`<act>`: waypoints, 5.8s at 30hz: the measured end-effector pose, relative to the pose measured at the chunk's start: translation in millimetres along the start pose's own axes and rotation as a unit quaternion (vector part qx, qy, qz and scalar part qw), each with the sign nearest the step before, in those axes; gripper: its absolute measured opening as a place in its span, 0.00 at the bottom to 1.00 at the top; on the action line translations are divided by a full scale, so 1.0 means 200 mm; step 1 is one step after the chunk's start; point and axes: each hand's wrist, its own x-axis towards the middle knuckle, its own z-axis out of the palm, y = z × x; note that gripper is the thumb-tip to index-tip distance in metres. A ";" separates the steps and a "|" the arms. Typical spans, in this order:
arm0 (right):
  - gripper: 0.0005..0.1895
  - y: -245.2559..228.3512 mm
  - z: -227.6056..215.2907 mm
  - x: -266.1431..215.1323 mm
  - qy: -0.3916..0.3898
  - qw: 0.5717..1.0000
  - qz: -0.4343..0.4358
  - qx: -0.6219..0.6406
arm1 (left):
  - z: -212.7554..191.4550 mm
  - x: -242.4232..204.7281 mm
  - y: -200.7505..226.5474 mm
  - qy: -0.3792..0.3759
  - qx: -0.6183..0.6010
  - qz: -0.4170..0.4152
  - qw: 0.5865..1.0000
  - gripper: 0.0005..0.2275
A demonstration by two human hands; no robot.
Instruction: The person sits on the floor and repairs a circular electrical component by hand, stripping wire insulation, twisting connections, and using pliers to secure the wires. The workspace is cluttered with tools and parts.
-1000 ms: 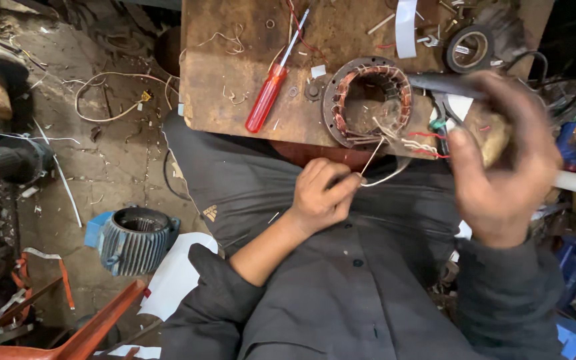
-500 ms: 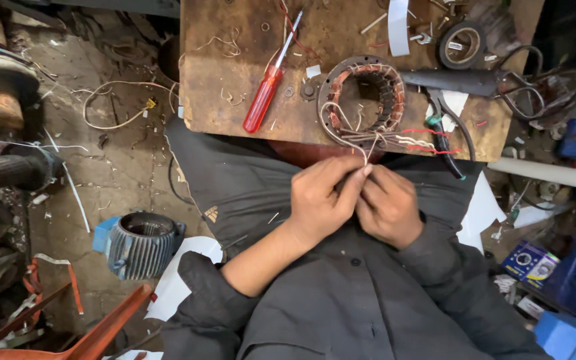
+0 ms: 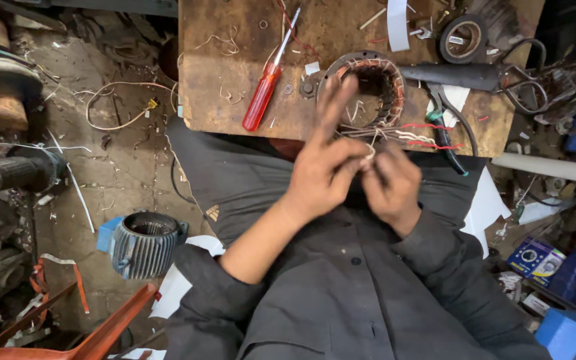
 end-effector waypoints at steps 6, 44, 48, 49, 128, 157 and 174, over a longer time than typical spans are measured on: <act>0.05 0.02 0.00 -0.03 -0.055 0.995 -0.082 0.004 | -0.07 0.16 0.05 -0.009 0.106 -0.073 0.992 0.06; 0.09 -0.08 -0.26 0.30 -0.043 0.997 0.038 -0.047 | -0.17 0.26 -0.01 -0.107 -0.008 -0.103 0.989 0.05; 0.09 -0.05 -0.27 0.33 -0.061 0.996 0.059 -0.033 | -0.16 0.40 -0.05 -0.171 -0.022 -0.051 0.984 0.06; 0.09 -0.04 -0.27 0.34 -0.064 0.996 0.064 -0.021 | -0.16 0.41 -0.03 -0.135 0.060 -0.013 0.989 0.07; 0.12 -0.08 -0.19 0.05 -0.054 0.919 0.359 0.156 | 0.05 0.01 -0.17 -0.059 0.290 0.173 0.939 0.11; 0.06 0.22 -0.63 -0.37 0.232 0.907 0.219 -0.275 | 0.10 0.08 -0.02 0.020 0.202 0.037 0.979 0.07; 0.12 0.47 -0.69 -0.38 0.371 0.865 0.334 -0.049 | 0.09 0.07 -0.05 0.013 0.234 0.043 0.971 0.07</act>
